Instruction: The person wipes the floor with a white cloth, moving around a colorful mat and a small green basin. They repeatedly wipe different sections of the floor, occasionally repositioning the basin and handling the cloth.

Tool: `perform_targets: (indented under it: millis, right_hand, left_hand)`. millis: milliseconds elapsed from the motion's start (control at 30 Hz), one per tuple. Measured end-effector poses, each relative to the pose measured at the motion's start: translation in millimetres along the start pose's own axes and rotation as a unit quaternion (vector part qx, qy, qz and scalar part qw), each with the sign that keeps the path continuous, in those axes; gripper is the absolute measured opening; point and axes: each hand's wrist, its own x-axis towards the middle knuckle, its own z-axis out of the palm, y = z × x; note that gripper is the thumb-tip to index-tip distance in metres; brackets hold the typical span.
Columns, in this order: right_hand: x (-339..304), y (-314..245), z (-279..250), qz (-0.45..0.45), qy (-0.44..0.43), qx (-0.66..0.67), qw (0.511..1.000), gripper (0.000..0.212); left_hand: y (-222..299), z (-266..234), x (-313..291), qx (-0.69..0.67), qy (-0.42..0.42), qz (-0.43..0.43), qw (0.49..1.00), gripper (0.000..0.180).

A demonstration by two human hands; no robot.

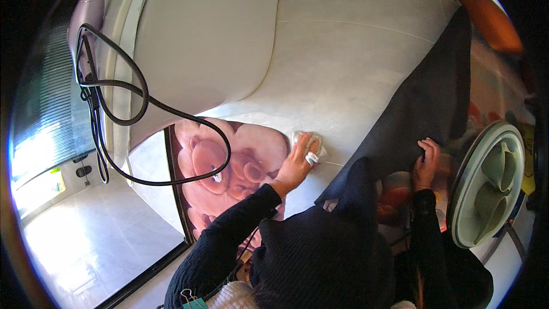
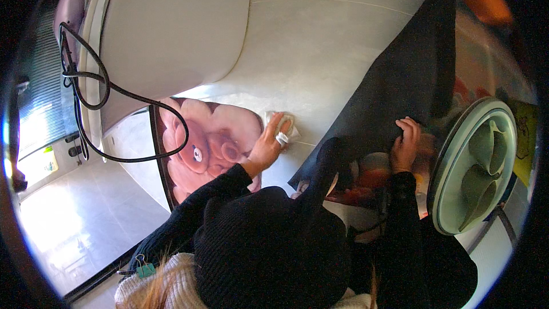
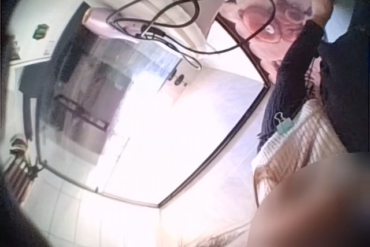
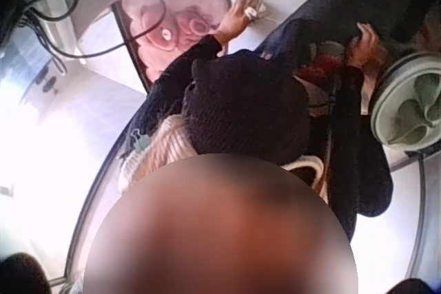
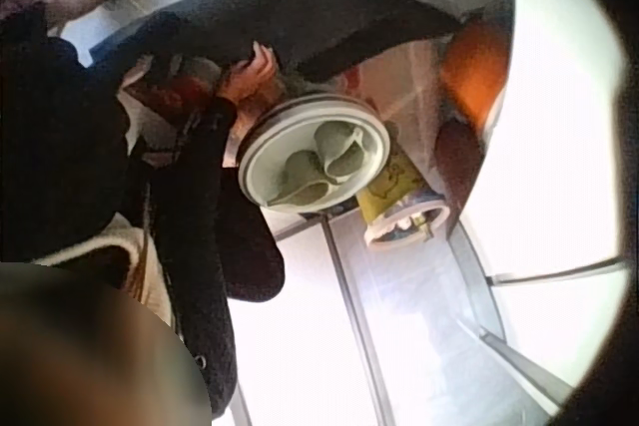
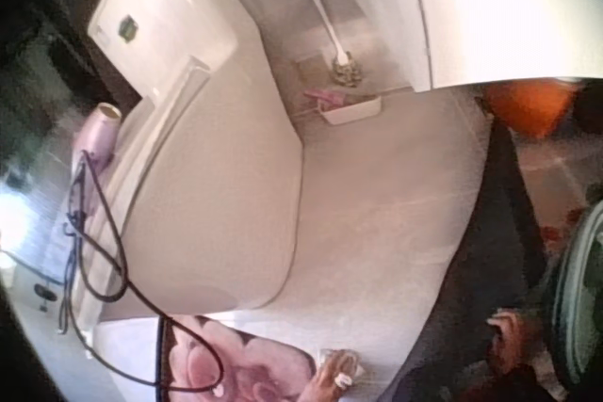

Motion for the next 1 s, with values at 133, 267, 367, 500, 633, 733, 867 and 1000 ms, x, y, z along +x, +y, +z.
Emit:
perform_targets:
  millis: [133,267,367,500,633,733,867,1000]
  right_hand:
    - [0,-3,1,0.01,0.01,0.009,1.0,0.049]
    - [1,-2,4,0.013,0.015,-0.019,1.0,0.048]
    - [0,1,4,0.004,0.016,-0.016,1.0,0.05]
    - [-2,5,1,-0.01,0.001,-0.011,1.0,0.051]
    - [0,4,1,-0.007,0.002,-0.018,1.0,0.051]
    - [1,1,-1,-0.013,-0.002,-0.022,1.0,0.051]
    - [-1,1,-2,-0.01,-0.006,-0.022,1.0,0.05]
    - [0,6,1,-0.026,-0.001,-0.002,1.0,0.05]
  left_hand:
    - [4,21,-23,-0.038,0.031,-0.015,0.999,0.074]
    - [-1,26,-29,-0.08,0.058,0.047,0.994,0.061]
    - [-12,20,-7,-0.134,0.072,0.011,0.988,0.053]
    - [-59,-1,53,-0.576,-0.015,-0.262,0.774,0.041]
    - [-122,-34,115,-0.319,0.17,-0.115,0.925,0.054]
    - [-140,-42,155,-0.007,0.216,-0.08,0.973,0.047]
    - [-106,-25,168,-0.042,0.18,-0.051,0.981,0.057]
    - [-47,3,127,-0.055,0.161,0.022,0.985,0.06]
